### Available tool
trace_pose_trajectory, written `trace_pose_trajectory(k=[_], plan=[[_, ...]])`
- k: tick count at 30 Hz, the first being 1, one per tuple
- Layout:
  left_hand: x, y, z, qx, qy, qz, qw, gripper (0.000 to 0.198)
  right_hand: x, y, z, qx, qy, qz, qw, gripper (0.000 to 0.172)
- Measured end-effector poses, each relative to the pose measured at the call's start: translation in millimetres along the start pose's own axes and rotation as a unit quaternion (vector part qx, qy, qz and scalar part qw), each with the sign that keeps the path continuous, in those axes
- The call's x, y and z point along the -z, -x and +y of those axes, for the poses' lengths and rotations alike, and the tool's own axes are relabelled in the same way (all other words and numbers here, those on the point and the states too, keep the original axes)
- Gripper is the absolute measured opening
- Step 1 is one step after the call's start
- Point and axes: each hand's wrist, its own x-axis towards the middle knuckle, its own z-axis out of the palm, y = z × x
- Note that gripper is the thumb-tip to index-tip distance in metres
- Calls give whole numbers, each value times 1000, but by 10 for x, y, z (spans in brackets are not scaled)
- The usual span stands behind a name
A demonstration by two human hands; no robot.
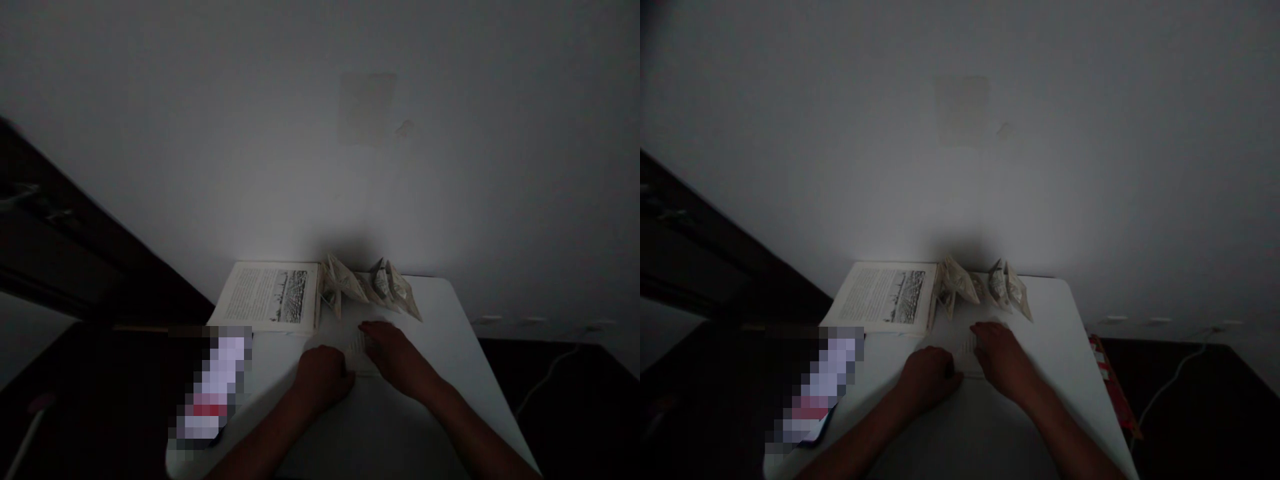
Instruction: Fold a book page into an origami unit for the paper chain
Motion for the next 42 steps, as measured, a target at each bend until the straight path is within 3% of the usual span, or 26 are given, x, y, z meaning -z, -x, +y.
trace_pose_trajectory(k=[5,11,15,17,21,24,30,32,35,42], plan=[[-10,-11,2,2,4,7,1000,32,-33,-74,-22,-27,-43,27,998,34],[2,50,-42,-28,38,33,998,28,170,-71,-73,-71,-155,85,982,15],[2,163,-188,-30,94,82,992,23,372,62,-187,-43,-167,119,978,11],[-14,212,-279,-31,106,102,989,22,412,161,-218,-3,-155,100,983,12],[-72,263,-418,-34,126,127,983,16,275,373,-168,114,-98,54,987,19],[-115,276,-462,-45,138,141,979,11,117,494,-111,157,-51,5,986,21],[-133,289,-470,-64,157,158,973,9,96,512,-176,142,-7,-52,988,21],[-127,288,-469,-65,166,169,969,10,106,457,-207,120,4,-40,992,20],[-116,280,-477,-66,175,186,965,14,46,352,-217,96,24,-11,995,32],[-173,257,-534,-116,106,236,959,29,-125,243,-142,101,41,18,994,19]])
